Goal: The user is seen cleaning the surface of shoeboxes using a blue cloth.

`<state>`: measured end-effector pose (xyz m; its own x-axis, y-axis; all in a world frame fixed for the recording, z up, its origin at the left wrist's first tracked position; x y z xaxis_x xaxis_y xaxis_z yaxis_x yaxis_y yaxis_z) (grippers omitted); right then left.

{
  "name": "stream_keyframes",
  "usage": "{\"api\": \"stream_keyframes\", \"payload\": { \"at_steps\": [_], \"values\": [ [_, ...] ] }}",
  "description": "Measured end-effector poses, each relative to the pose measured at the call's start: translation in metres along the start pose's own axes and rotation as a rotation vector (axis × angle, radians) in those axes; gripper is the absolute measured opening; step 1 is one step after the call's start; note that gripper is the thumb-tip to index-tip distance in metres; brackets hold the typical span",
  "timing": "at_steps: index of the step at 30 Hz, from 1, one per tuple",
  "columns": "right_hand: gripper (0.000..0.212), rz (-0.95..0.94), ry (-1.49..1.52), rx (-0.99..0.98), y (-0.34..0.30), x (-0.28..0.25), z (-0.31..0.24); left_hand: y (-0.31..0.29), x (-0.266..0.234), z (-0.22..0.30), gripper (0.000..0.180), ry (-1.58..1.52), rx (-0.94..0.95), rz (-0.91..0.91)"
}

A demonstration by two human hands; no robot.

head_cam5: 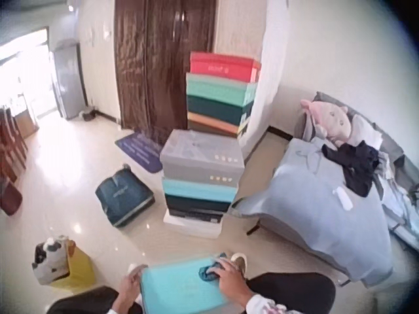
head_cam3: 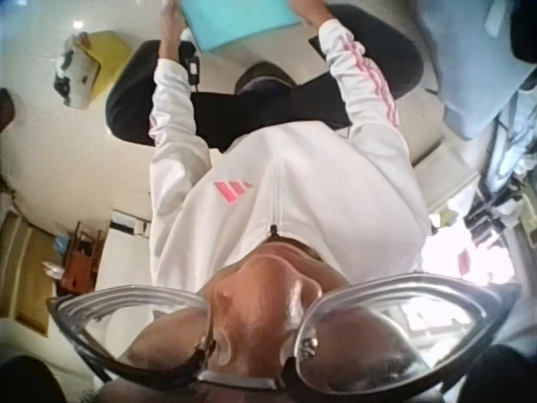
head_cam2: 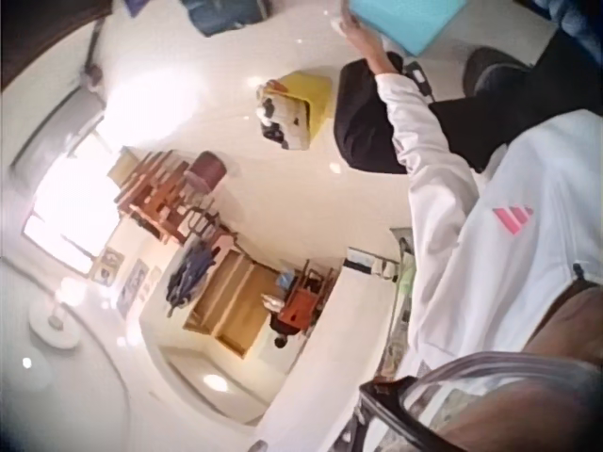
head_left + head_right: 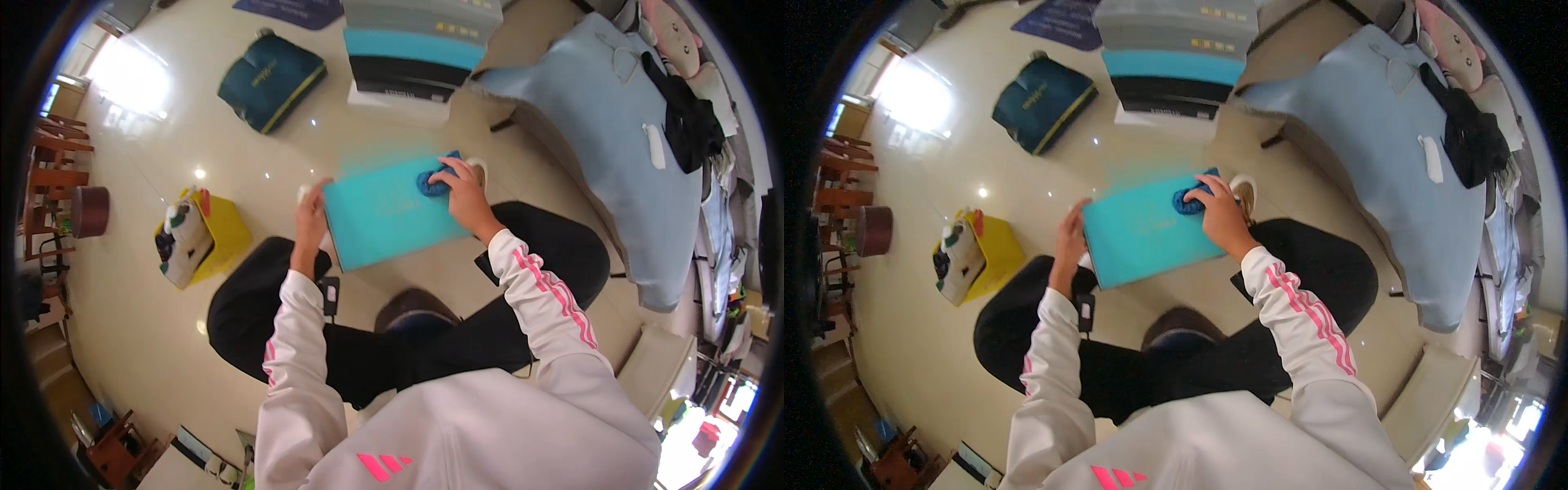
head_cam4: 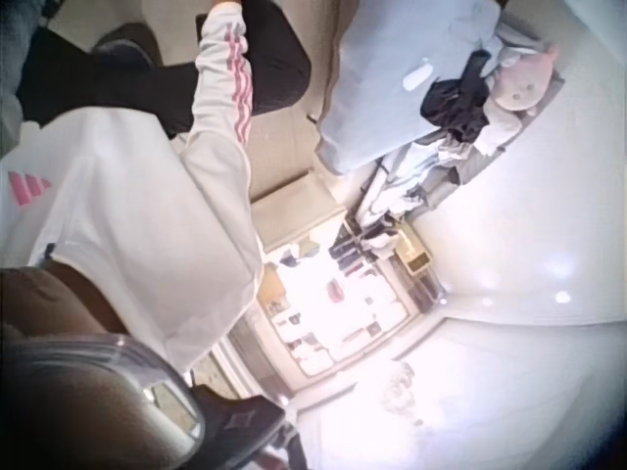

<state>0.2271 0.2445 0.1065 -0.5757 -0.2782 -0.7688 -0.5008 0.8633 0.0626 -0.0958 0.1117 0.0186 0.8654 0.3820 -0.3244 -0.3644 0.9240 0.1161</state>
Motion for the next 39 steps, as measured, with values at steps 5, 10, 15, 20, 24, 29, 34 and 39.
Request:
{"api": "stream_keyframes", "payload": {
  "at_steps": [5, 10, 15, 20, 24, 29, 34, 39],
  "values": [
    [0.044, 0.152, 0.068, 0.067, 0.024, 0.001, 0.023, 0.002, 0.018, 0.006, 0.041, 0.016, -0.056, -0.053],
    [0.044, -0.035, 0.019, 0.135, 0.02, 0.013, 0.018, -0.003, 0.009, 0.007, 0.038, 0.125, 0.049, 0.007],
    [0.041, -0.025, 0.088, -0.035, 0.042, -0.007, 0.019, 0.021, -0.001, -0.037, 0.041, 0.153, 0.109, -0.038],
    [0.035, -0.169, 0.15, 0.217, 0.075, -0.09, 0.041, 0.096, -0.008, 0.02, 0.055, 0.433, 0.088, -0.101],
    [0.044, -0.137, 0.29, 0.374, 0.128, -0.155, 0.046, 0.159, -0.024, 0.098, 0.054, 0.131, 0.06, -0.102],
    [0.073, -0.038, 0.416, 0.457, 0.143, -0.178, -0.021, 0.157, -0.014, 0.183, 0.058, -0.241, -0.166, 0.035],
    [0.086, 0.077, 0.676, 0.599, 0.161, -0.172, 0.027, 0.2, 0.016, 0.206, 0.063, -0.333, -0.133, 0.16],
    [0.092, 0.095, 0.783, 0.53, 0.179, -0.186, 0.015, 0.247, 0.021, 0.208, 0.068, -0.125, 0.089, 0.128]
  ]
}}
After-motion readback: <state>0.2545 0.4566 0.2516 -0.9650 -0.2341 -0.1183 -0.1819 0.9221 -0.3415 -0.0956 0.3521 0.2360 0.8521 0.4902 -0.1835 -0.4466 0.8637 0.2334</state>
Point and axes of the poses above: each hand's wrist, its own y-axis towards the middle knuckle, its own x-axis out of the palm, z = x × y, the point moved 6 cm from there along y, towards the middle knuckle, and after that the axes turned 11 degrees about x, right-handed, at the moved point
